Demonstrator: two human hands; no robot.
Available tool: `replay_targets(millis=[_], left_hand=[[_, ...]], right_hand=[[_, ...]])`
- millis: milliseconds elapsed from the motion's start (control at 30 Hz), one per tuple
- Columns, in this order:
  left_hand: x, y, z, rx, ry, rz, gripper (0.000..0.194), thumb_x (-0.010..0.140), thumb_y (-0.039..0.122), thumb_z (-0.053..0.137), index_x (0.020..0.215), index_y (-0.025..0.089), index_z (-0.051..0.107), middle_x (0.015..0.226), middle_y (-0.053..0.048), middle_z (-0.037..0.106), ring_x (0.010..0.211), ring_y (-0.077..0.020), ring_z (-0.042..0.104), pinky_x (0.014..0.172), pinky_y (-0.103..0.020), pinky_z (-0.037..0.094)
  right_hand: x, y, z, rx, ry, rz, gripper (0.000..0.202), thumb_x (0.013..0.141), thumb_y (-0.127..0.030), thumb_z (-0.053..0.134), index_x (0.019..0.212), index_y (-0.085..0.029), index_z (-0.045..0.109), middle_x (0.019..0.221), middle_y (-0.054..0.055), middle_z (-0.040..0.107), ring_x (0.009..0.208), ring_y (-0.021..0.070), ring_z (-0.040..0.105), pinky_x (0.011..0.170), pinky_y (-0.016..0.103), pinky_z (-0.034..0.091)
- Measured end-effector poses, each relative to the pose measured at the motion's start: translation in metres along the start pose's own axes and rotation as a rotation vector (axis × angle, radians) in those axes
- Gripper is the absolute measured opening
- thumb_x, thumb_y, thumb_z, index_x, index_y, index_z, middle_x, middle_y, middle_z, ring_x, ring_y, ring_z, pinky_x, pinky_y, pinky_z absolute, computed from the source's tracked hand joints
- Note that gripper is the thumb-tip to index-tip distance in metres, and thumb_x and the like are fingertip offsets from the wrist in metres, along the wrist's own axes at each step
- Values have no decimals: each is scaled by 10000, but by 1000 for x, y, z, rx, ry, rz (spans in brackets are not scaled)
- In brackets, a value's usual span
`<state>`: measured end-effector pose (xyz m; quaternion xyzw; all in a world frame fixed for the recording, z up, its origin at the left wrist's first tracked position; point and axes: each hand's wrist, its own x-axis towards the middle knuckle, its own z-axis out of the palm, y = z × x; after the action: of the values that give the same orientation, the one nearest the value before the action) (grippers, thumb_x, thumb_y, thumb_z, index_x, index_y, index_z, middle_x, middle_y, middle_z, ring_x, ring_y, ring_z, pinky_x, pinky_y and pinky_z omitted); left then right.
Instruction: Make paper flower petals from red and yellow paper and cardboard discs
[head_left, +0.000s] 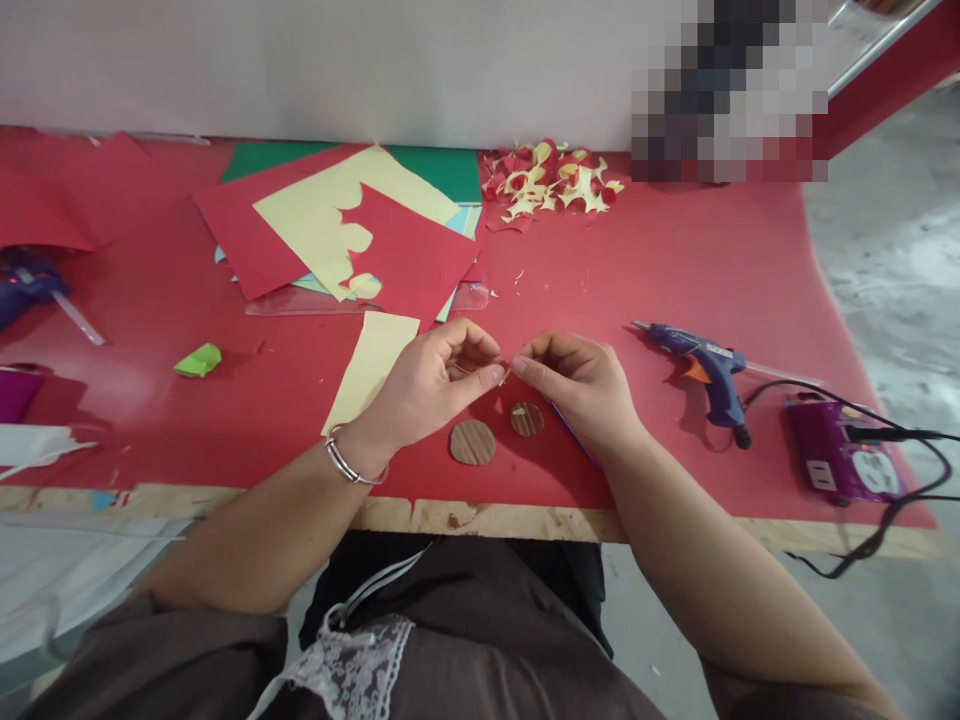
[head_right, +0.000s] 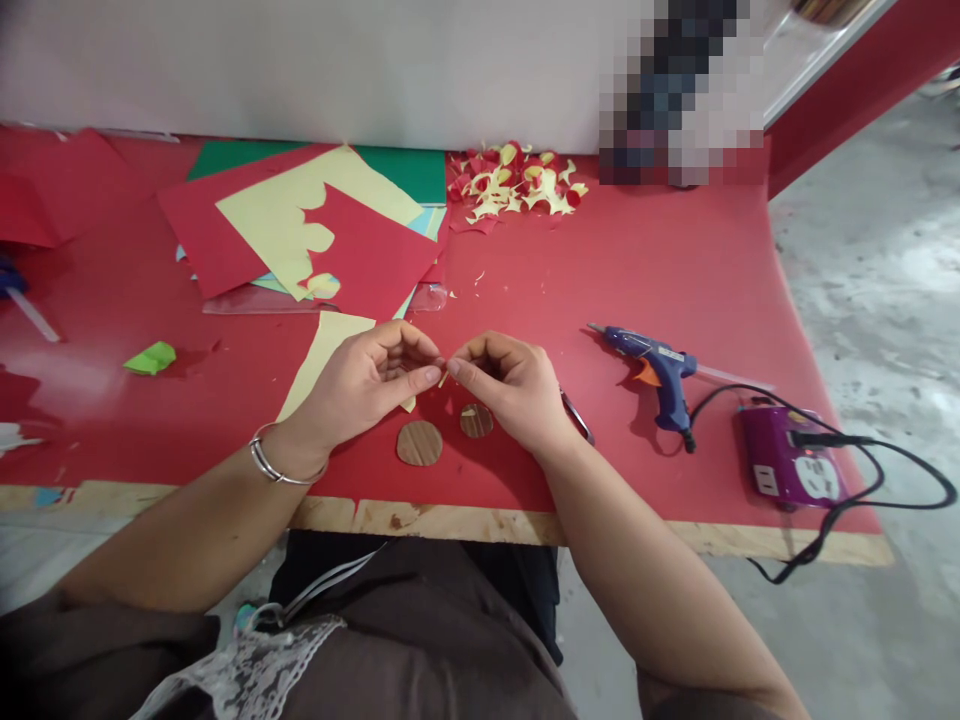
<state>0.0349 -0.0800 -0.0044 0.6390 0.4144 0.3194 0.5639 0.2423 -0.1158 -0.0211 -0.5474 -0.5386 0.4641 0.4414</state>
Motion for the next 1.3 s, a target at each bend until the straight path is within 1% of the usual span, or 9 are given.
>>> replay_targets(millis=[133,300,433,567,700,833,933,1100,1300], left_hand=[[3,-1,4,-86,0,11,270,827,296,885,902,190,649,850,-8,720,769,-136,695,739,-269,592],[4,-1,5,-133,4,-30,311,779,306,925,879,184,657,844,-9,719,758,-129,681,720,-259,584],[3,-1,1,-234,13,-89,262,806,276,889,963,163,711,856,-26,735,785,-138,705,691,-251,580],[3,-3,-1,-356,35,-111,272,784,263,885,1002,154,764,865,-24,746,780,-136,721,698,-256,596],[3,-2,-2,-441,111,-124,257,764,271,893,970,156,794,866,-28,762,788,-134,732,733,-261,612],[2,1,-1,-499,119,-131,228,753,257,898,931,157,797,831,-18,760,753,-120,715,739,-259,614],[1,1,0,-494,111,-130,232,749,261,901,926,157,794,821,-20,752,747,-122,705,661,-235,589],[0,-2,0,-455,109,-148,243,757,280,881,950,162,789,850,-41,745,764,-144,705,481,-186,484],[-1,-4,-1,-421,89,-104,235,797,305,859,970,169,779,868,-52,751,774,-149,711,489,-186,486]], right_hand=[[-1,1,1,-4,-12,7,349,881,-527,824,810,-199,732,717,-4,665,612,124,497,579,286,380],[-1,-4,3,15,-16,8,359,861,-538,834,811,-194,740,725,3,680,625,130,518,593,284,404],[-1,-3,-4,-35,71,-2,303,894,-485,798,823,-196,738,705,-14,651,613,118,491,610,283,394],[-11,0,-18,-284,177,-21,269,924,-462,755,847,-205,736,716,-9,669,638,139,540,634,288,407],[-33,4,-27,-649,115,-36,242,963,-439,689,876,-216,724,758,9,703,623,153,579,632,296,415],[-45,13,-28,-984,74,-78,225,989,-396,606,881,-220,694,855,54,732,686,198,626,611,315,364],[-42,18,-26,-1074,42,-68,188,972,-352,579,869,-225,670,848,61,732,733,225,660,610,320,340],[-34,16,-25,-1089,76,-9,151,908,-348,610,819,-228,636,790,50,723,694,214,649,616,308,334],[-27,-1,-22,-1182,-15,126,120,907,-340,619,906,-237,680,876,43,760,725,215,651,599,300,308]])
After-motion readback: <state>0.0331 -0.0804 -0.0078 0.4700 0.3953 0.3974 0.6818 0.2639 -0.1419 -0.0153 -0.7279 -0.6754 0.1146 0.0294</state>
